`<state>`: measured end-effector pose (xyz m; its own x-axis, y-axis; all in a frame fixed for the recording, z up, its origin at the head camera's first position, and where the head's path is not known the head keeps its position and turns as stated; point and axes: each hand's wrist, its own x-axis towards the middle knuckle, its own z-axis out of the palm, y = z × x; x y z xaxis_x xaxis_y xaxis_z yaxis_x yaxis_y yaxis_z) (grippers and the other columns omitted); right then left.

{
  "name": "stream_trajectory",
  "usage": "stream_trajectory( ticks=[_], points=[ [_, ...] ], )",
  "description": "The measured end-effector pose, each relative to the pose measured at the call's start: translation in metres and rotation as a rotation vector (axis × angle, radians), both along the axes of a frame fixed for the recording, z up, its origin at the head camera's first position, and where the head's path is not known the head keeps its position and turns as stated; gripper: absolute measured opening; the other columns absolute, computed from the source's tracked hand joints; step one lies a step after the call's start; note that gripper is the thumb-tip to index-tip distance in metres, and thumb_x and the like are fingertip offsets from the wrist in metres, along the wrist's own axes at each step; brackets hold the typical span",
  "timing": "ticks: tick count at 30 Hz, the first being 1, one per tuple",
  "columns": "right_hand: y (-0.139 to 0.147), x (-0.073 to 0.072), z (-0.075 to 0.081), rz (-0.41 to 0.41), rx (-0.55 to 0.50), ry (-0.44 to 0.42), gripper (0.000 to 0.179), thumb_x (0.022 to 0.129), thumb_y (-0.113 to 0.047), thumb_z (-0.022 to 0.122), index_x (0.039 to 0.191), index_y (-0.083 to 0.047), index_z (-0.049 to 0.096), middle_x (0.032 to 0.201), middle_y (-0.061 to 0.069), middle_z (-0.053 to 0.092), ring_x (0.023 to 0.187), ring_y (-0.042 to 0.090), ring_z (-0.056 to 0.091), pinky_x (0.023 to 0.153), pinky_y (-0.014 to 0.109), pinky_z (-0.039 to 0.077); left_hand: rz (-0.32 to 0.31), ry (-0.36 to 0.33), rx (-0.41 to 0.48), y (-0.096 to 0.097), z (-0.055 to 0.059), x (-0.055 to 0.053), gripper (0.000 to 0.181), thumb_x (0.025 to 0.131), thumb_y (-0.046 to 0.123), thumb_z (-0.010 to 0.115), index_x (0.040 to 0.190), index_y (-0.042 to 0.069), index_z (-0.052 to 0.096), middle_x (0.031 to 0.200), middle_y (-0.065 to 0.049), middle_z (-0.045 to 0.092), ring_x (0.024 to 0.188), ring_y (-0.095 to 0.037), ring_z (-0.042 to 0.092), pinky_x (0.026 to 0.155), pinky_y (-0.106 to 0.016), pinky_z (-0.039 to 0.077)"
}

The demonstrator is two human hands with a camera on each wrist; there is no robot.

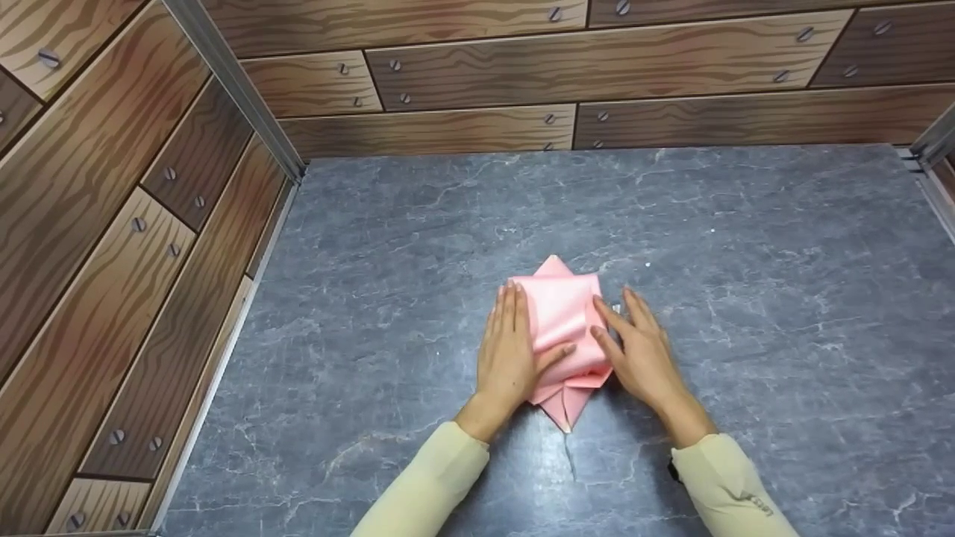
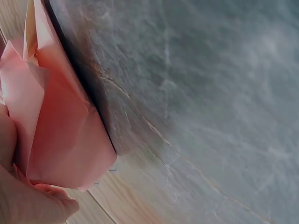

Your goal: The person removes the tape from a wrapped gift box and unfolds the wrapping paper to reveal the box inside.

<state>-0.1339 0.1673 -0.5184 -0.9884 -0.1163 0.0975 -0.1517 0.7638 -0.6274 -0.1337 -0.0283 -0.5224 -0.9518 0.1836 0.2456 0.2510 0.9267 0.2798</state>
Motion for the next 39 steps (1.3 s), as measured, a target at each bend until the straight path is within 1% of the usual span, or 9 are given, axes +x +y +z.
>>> stream_trajectory(
  ticks=[4,13,19,22,26,29,32,36,39],
  points=[
    [0.0,0.0,-0.001,-0.003,-0.001,0.012,0.048,0.099,-0.029,0.054,0.144,-0.016,0.047,0.156,0.028,0.024,0.145,0.045,0.021,0.111,0.07,0.021,0.001,0.023,0.028,-0.003,0.0,0.0,0.094,0.089,0.063,0.05,0.149,-0.006,0.029,0.156,-0.022,0.031,0.146,-0.033,0.03,0.117,-0.043,0.031],
    [0.0,0.0,-0.002,-0.008,-0.005,-0.001,0.048,0.099,-0.029,0.054,0.145,-0.017,0.046,0.156,0.028,0.024,0.146,0.045,0.02,0.112,0.069,0.02,0.029,-0.005,0.121,-0.012,0.0,-0.002,0.088,0.093,0.058,0.049,0.149,-0.006,0.027,0.156,-0.021,0.03,0.147,-0.034,0.027,0.118,-0.045,0.03],
    [-0.002,0.001,0.002,-0.009,0.025,0.025,0.047,0.098,-0.025,0.055,0.143,-0.013,0.048,0.155,0.028,0.027,0.145,0.046,0.023,0.112,0.068,0.021,0.031,-0.004,0.125,-0.016,0.0,-0.001,0.086,0.094,0.055,0.049,0.149,-0.007,0.026,0.157,-0.021,0.029,0.147,-0.034,0.027,0.118,-0.045,0.029],
    [-0.006,0.0,0.006,0.0,0.054,0.046,0.046,0.097,-0.022,0.054,0.142,-0.01,0.05,0.155,0.026,0.028,0.145,0.044,0.023,0.113,0.067,0.02,0.022,0.008,0.136,-0.015,0.002,-0.001,0.082,0.096,0.05,0.051,0.149,-0.006,0.026,0.156,-0.021,0.03,0.146,-0.034,0.029,0.118,-0.045,0.03],
    [-0.011,0.0,0.009,0.021,0.102,0.101,0.044,0.097,-0.018,0.053,0.14,-0.008,0.052,0.154,0.022,0.034,0.145,0.042,0.026,0.114,0.064,0.021,-0.031,0.027,0.137,-0.009,0.006,-0.002,0.073,0.097,0.039,0.053,0.149,-0.006,0.028,0.154,-0.022,0.033,0.145,-0.033,0.032,0.118,-0.043,0.03],
    [-0.015,0.001,0.009,0.039,0.14,0.128,0.044,0.097,-0.019,0.054,0.14,-0.009,0.052,0.153,0.019,0.037,0.145,0.041,0.027,0.115,0.061,0.02,-0.096,0.028,0.1,-0.002,0.008,-0.003,0.069,0.098,0.035,0.051,0.148,-0.006,0.029,0.155,-0.02,0.033,0.145,-0.031,0.031,0.119,-0.04,0.028],
    [-0.018,0.001,0.008,0.053,0.168,0.123,0.048,0.097,-0.025,0.055,0.143,-0.011,0.048,0.154,0.016,0.036,0.146,0.04,0.024,0.116,0.063,0.017,-0.146,0.026,0.052,0.004,0.01,-0.005,0.067,0.1,0.037,0.047,0.15,-0.004,0.027,0.156,-0.017,0.032,0.146,-0.028,0.03,0.12,-0.037,0.026],
    [-0.018,0.002,0.008,0.081,0.176,0.104,0.054,0.097,-0.03,0.057,0.146,-0.013,0.043,0.157,0.012,0.031,0.148,0.04,0.019,0.116,0.064,0.014,-0.17,0.026,0.007,0.009,0.012,-0.007,0.067,0.101,0.037,0.045,0.151,-0.002,0.026,0.157,-0.014,0.031,0.147,-0.025,0.029,0.12,-0.035,0.026],
    [-0.018,0.002,0.008,0.101,0.182,0.102,0.057,0.096,-0.031,0.057,0.148,-0.013,0.04,0.159,0.01,0.028,0.149,0.039,0.017,0.115,0.065,0.014,-0.173,0.013,0.0,0.01,0.014,-0.009,0.065,0.102,0.036,0.044,0.152,-0.001,0.024,0.158,-0.013,0.03,0.148,-0.024,0.028,0.12,-0.034,0.025]
  ],
)
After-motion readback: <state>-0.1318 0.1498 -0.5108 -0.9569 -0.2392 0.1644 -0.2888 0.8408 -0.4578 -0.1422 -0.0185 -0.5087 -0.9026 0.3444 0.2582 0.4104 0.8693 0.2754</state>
